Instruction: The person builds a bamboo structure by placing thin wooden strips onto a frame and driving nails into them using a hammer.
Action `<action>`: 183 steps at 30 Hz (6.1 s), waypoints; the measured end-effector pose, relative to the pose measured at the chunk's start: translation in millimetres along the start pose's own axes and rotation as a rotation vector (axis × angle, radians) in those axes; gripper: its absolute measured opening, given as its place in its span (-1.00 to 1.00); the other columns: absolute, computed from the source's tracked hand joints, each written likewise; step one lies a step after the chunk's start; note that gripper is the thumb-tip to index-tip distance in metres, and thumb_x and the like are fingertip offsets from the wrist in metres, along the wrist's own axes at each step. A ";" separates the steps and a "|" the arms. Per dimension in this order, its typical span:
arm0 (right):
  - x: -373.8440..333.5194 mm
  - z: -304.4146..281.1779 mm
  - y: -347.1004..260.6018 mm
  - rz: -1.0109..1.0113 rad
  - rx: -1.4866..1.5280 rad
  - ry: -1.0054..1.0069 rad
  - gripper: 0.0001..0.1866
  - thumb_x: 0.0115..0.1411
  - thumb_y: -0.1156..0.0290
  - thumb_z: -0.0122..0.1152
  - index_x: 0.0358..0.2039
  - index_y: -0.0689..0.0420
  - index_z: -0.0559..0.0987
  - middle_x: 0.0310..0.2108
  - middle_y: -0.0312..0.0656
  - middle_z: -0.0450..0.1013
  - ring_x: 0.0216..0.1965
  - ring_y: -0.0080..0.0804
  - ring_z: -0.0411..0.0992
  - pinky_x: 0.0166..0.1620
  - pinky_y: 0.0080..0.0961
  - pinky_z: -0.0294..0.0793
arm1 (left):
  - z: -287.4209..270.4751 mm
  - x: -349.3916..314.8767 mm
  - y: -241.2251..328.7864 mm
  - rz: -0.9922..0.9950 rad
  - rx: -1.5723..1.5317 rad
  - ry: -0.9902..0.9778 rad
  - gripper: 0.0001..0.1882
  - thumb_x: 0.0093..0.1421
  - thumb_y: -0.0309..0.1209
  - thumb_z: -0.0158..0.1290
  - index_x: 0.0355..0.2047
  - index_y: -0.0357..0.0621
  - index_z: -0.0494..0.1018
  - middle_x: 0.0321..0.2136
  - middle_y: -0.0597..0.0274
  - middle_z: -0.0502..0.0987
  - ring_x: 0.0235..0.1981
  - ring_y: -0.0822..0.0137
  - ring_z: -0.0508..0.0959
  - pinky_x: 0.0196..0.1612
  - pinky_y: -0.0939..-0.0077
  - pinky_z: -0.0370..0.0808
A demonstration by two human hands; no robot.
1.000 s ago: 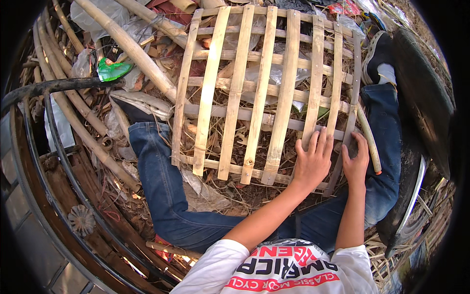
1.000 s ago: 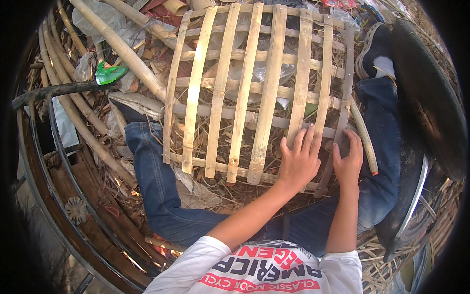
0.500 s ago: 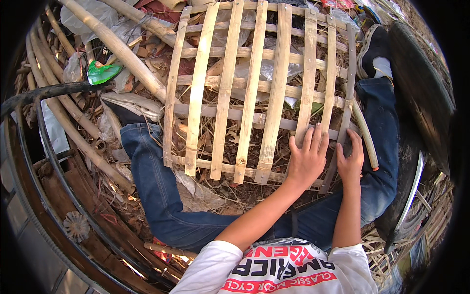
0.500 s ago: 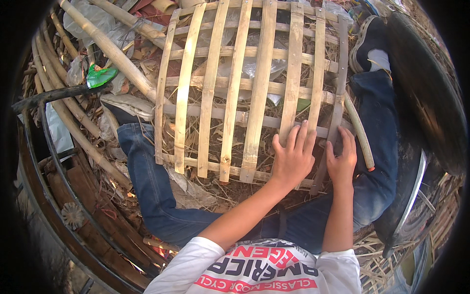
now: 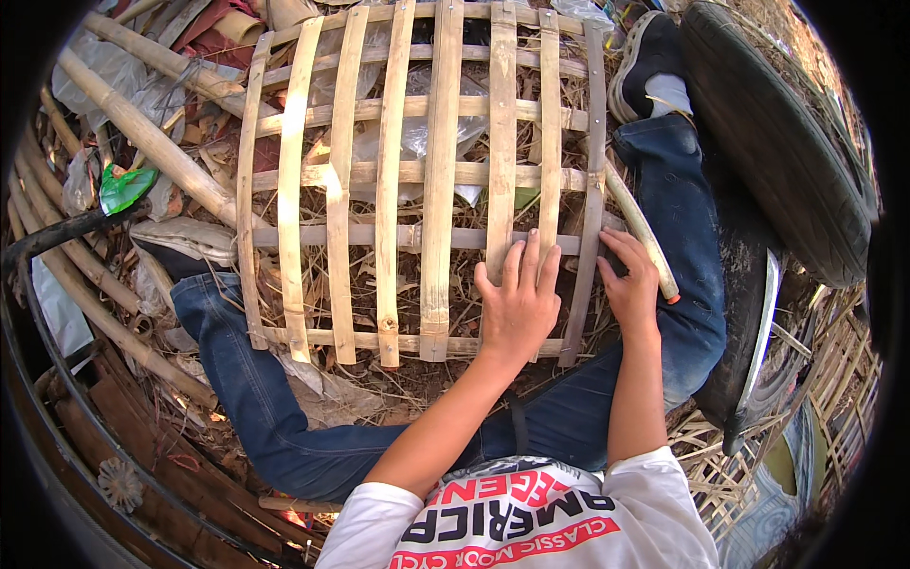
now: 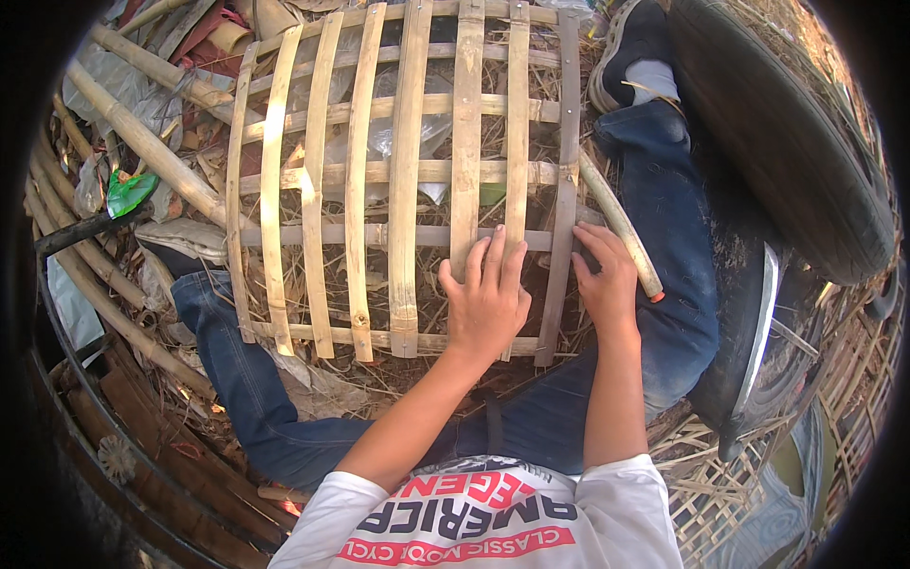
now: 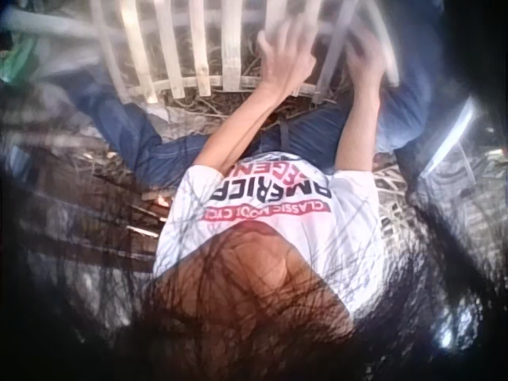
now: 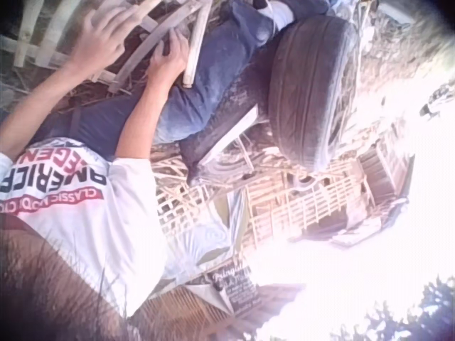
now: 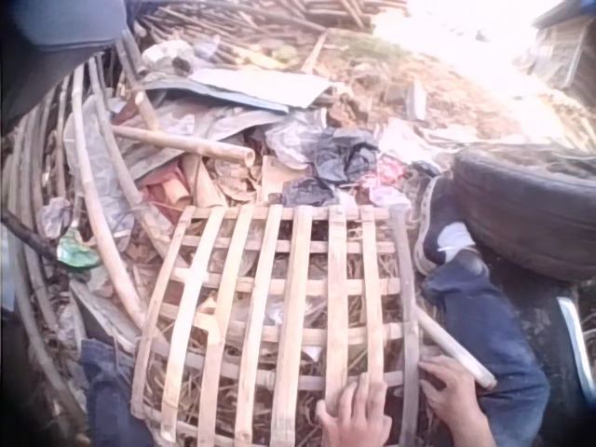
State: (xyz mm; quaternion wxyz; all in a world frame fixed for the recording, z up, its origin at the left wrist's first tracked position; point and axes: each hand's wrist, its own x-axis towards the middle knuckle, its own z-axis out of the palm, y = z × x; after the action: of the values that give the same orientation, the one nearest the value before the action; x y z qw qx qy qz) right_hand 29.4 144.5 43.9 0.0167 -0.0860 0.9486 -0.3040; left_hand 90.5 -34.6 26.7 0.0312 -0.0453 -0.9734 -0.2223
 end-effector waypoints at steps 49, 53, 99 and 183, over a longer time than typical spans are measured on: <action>0.6 6.3 2.3 0.076 0.016 0.026 -0.68 0.07 0.67 0.27 -0.11 0.28 0.62 -0.03 -0.04 0.56 0.04 -0.18 0.51 0.14 -0.39 0.43 | 5.6 -2.7 -2.0 -0.025 0.018 0.043 -0.35 0.03 -0.24 0.14 0.17 -0.06 0.35 0.26 0.12 0.28 0.25 0.17 0.27 0.11 -0.24 0.21; 1.0 5.3 -0.2 0.078 0.003 0.024 -0.69 0.06 0.66 0.29 -0.13 0.27 0.63 -0.03 -0.07 0.56 0.02 -0.21 0.53 0.13 -0.42 0.44 | 3.1 -1.2 -1.6 -0.014 0.043 0.025 -0.38 0.06 -0.25 0.11 0.17 -0.06 0.35 0.26 0.12 0.28 0.25 0.18 0.25 0.13 -0.24 0.16; -115.7 -86.6 -61.8 -0.102 -0.008 0.122 -0.40 -0.06 0.58 0.26 0.10 0.20 0.47 0.20 0.04 0.33 0.21 -0.01 0.31 0.21 -0.15 0.31 | -48.5 -45.6 -10.4 -0.114 0.125 0.064 -0.28 0.18 -0.09 0.12 0.30 -0.05 0.22 0.36 -0.05 0.08 0.45 -0.11 -0.12 0.33 -0.47 -0.39; -212.6 -123.5 -15.5 0.349 0.701 0.553 -0.64 0.13 0.74 0.27 -0.05 0.33 0.47 -0.40 -0.20 0.52 -0.38 -0.60 0.49 -0.27 -0.69 0.50 | -81.5 -46.1 -11.6 -0.162 -0.042 0.247 -0.62 0.09 -0.38 0.23 -0.05 -0.10 0.49 0.12 0.09 0.41 0.34 -0.09 0.15 0.35 -0.04 0.04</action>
State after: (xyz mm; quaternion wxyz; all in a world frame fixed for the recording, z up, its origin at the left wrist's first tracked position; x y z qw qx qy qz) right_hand 230.7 239.8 149.1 -0.1576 0.1696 0.7581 -0.6097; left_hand 138.4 -83.9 91.3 0.1319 0.0604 -0.9577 -0.2485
